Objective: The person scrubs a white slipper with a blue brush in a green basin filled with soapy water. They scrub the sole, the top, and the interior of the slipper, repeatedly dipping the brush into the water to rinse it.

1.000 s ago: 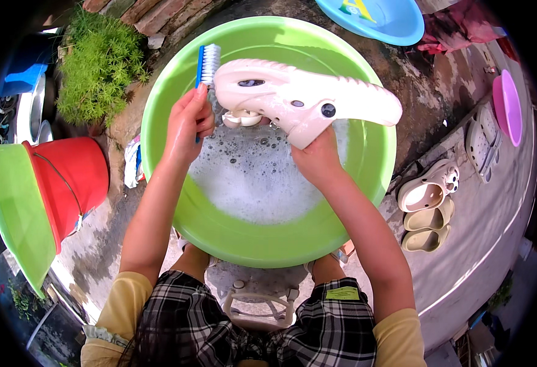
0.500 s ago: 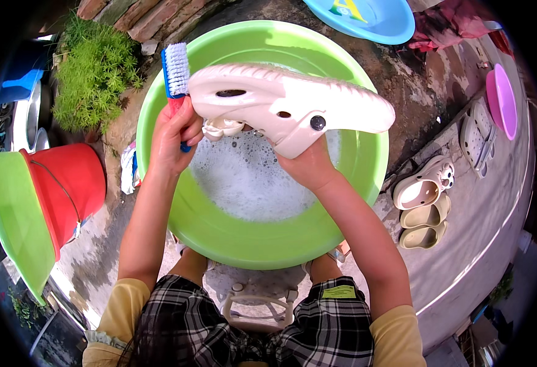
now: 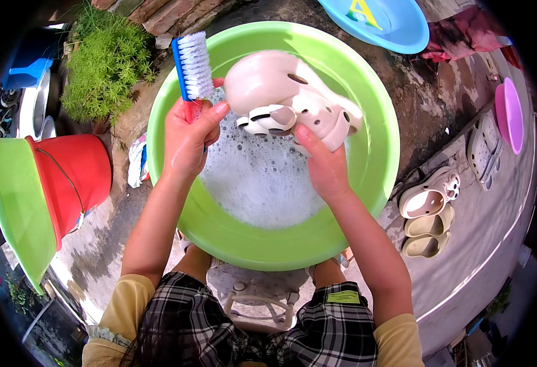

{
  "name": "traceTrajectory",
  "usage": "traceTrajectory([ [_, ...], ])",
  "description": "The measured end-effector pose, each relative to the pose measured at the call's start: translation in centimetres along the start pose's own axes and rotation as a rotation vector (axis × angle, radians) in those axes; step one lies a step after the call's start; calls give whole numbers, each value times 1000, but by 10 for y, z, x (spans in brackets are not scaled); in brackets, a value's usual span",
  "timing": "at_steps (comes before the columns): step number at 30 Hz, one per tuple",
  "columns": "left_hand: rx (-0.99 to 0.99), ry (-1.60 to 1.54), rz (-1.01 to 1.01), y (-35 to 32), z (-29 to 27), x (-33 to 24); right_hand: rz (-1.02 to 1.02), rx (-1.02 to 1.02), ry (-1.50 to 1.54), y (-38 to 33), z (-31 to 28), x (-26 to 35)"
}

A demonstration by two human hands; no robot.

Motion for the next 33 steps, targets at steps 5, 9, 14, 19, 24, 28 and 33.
traceTrajectory([
  [5,-1,14,46,-1,1,-6,7,51,68,1,5,5],
  [9,-10,31,67,2,-1,-5,28,48,72,2,4,3],
  [14,-54,54,3,7,-8,10,256,20,133,-3,3,-7],
  [19,-37,47,-96,10,-8,31,340,21,81,-12,13,-7],
  [24,22,22,-187,5,-3,43,355,34,182,-12,15,-7],
  [28,39,-60,-203,5,-1,47,394,54,280,-10,17,-8],
  [33,52,-74,-190,1,4,44,390,-41,203,-8,1,-12],
])
Point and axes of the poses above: each hand's wrist, its own y-axis towards the middle knuckle, its own z-axis out of the palm, x = y × z, the point moved 10 cm from there along y, towards the middle knuckle, and after that the axes turned 14 degrees about -x, right-handed, at the moved point
